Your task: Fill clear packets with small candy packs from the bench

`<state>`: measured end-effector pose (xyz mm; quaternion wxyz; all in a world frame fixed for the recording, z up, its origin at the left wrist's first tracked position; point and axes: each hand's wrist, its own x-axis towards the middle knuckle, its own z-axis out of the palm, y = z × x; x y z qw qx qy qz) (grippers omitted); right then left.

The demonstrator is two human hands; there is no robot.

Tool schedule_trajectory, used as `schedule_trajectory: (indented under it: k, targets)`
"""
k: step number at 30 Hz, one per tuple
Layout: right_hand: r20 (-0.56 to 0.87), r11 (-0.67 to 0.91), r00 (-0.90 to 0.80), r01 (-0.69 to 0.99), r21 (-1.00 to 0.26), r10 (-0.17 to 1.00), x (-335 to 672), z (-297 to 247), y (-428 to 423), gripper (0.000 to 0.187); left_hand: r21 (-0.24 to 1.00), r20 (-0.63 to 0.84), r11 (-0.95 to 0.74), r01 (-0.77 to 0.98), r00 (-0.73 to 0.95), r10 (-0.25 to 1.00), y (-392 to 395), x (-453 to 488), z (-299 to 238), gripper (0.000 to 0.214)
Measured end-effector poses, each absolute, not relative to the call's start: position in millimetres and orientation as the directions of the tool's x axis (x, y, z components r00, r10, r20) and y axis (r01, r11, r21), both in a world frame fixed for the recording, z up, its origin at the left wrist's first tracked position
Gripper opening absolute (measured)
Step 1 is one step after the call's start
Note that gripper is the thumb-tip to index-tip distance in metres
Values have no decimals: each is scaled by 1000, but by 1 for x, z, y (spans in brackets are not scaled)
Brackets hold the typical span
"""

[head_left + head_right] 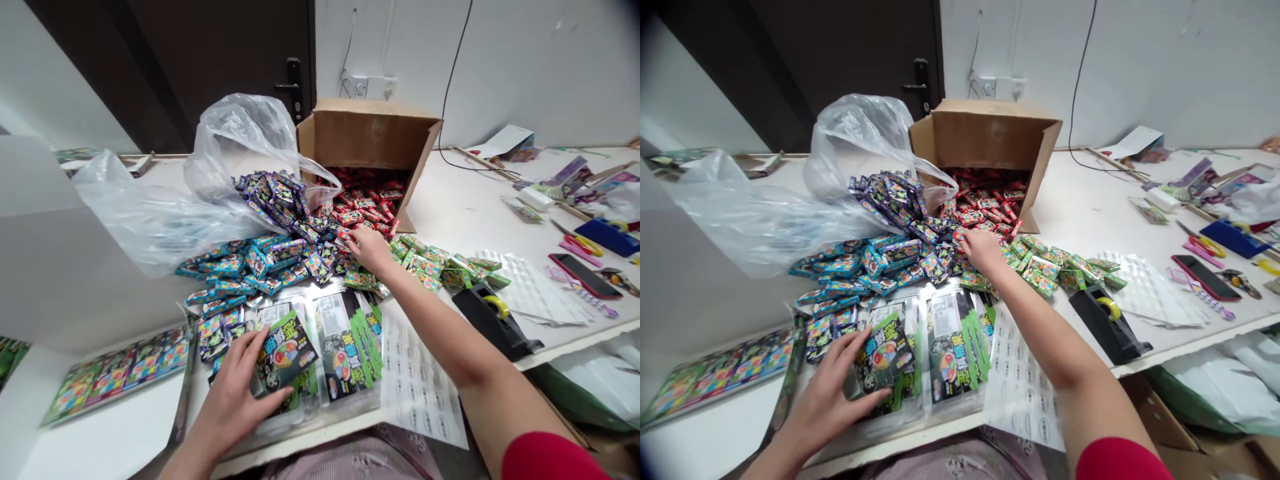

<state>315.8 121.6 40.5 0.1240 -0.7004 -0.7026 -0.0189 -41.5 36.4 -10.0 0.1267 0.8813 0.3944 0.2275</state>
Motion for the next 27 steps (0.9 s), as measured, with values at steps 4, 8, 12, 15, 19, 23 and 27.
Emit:
schedule_trajectory:
  k: [4,8,12,15,19,23,27]
  targets:
    - [199,15,30,975,-222,979,300,57,76,38,400,310,-654,642,576,756,39,-40,-7,85]
    - [-71,-34,22,985,-170,997,273,51,64,28,405,278,-678,613,624,731,37,-24,-6,84]
    - [-142,-11,-34,953,-304,989,278,39,64,36,411,251,-687,599,650,717,31,-22,-5,86]
    - [-91,218,-283,875,-433,955,299,27,52,53,416,241,-678,606,646,724,29,-32,-7,86]
    - [-60,383,-428,856,-348,902,312,8,31,81,423,224,-685,594,663,714,27,-34,-11,87]
    - [174,347,-302,853,-390,937,299,14,10,72,373,240,-709,598,676,697,26,-23,-11,90]
    - [268,452,-378,834,-317,886,279,42,-8,71,353,275,-744,567,697,662,27,-16,-8,94]
